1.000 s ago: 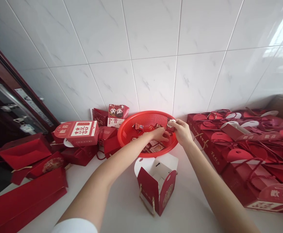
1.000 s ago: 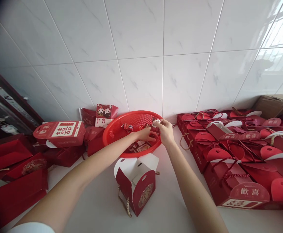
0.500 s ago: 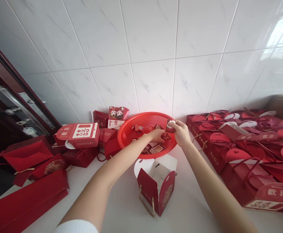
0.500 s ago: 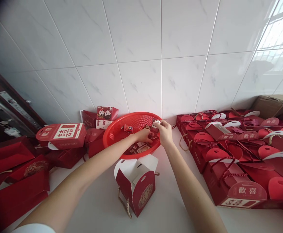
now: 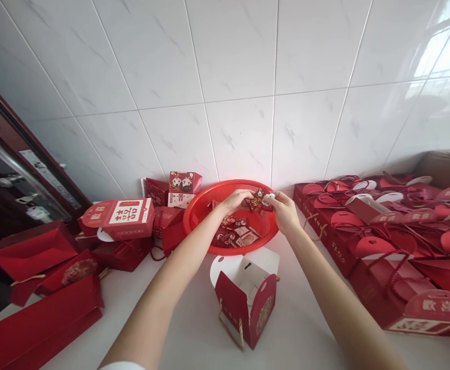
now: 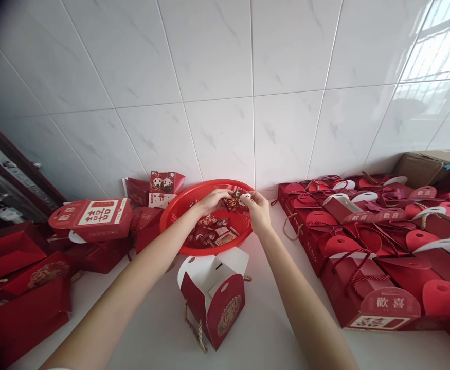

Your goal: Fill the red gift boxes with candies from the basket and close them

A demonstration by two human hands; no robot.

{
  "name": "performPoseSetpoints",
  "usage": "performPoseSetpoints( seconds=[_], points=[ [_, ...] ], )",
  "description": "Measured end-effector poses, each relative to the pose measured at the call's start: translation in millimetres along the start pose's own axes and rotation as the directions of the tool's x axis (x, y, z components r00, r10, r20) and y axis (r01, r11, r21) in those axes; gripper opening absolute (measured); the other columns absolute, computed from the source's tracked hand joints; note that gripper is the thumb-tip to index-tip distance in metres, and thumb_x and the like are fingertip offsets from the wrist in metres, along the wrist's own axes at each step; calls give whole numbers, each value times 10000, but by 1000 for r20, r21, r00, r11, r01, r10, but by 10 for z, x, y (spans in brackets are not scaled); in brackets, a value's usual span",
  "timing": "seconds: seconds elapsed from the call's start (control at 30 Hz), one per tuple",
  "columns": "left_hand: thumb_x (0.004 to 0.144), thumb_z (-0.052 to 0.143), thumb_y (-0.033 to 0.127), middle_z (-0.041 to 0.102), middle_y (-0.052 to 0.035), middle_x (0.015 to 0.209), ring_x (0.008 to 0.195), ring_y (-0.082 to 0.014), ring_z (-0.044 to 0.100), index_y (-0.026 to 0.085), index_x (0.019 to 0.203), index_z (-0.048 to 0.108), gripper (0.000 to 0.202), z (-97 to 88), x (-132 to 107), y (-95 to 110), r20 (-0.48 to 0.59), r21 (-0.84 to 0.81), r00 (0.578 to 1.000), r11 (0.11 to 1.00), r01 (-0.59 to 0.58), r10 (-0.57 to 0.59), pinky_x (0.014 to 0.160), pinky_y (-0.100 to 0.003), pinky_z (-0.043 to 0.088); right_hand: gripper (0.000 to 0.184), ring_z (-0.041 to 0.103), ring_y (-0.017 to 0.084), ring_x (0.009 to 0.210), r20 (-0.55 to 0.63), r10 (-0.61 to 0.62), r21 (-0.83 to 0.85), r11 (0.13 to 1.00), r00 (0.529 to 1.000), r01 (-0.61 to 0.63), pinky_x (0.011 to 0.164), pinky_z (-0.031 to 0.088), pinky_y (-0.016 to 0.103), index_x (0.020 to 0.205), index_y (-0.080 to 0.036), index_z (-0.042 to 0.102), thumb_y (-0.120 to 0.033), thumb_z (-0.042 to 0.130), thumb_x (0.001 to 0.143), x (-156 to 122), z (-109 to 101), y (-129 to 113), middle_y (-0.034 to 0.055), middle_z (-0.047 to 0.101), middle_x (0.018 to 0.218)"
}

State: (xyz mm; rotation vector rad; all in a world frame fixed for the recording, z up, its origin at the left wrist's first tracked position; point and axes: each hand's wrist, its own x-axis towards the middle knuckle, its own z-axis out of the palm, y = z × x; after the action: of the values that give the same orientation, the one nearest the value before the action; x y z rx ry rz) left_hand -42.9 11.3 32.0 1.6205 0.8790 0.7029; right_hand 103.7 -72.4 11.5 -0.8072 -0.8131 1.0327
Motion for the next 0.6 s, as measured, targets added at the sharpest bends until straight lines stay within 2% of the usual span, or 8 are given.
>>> performPoseSetpoints(
  seconds=[0.1, 0.2, 0.27, 0.37, 0.5, 0.6],
  points=[
    [821, 627, 266, 732, -58, 838, 722, -158, 662, 128, 898, 704, 175, 13, -27, 9, 35, -60, 999, 998, -14, 16, 700, -295, 544, 305, 562, 124, 630, 43, 3, -34, 999, 999, -1, 644, 480, 278, 684, -193, 646, -381, 840, 542, 0, -15, -5, -28, 628, 653],
    [712, 790, 331, 755, -58, 888, 781, -175, 685, 131, 944, 744, 310, 3, -66, 31, 96, -101, 992, 992, -73, 83, 743, -300, 537, 351, 588, 136, 646, 66, -2, -36, 999, 998, 5, 678, 499, 297, 718, -190, 664, -418, 860, 538, 3, -25, 4, -18, 639, 664],
    [624, 867, 348, 761, -60, 872, 766, -182, 690, 129, 936, 761, 395, -11, -88, 43, 126, -114, 984, 987, -110, 124, 754, -317, 535, 376, 588, 140, 629, 54, -3, -17, 1000, 999, 4, 649, 506, 304, 718, -190, 661, -434, 871, 523, 5, -23, 13, -15, 642, 661],
    [595, 891, 422, 764, -78, 849, 757, -200, 697, 116, 868, 768, 428, -36, -86, 38, 123, -102, 983, 987, -122, 134, 772, -355, 542, 389, 572, 136, 595, -2, 2, 3, 1000, 1000, -2, 569, 496, 295, 705, -184, 647, -434, 875, 512, 4, -12, 22, -10, 642, 659],
    [652, 818, 557, 768, -93, 912, 797, -207, 701, 128, 920, 768, 508, -85, -29, -36, 31, 41, 995, 995, -93, 92, 791, -359, 549, 378, 558, 128, 579, -67, 15, 15, 1000, 998, -14, 511, 479, 273, 688, -187, 607, -404, 867, 521, -5, 6, 15, -12, 641, 662],
    [685, 789, 542, 763, -92, 894, 796, -202, 691, 131, 866, 769, 449, -126, 17, -125, -13, 176, 999, 984, -29, 32, 777, -338, 541, 357, 548, 123, 576, -77, 10, 25, 1000, 997, -8, 502, 472, 265, 673, -190, 589, -388, 851, 533, -14, 21, 3, -21, 619, 639]
  ],
)
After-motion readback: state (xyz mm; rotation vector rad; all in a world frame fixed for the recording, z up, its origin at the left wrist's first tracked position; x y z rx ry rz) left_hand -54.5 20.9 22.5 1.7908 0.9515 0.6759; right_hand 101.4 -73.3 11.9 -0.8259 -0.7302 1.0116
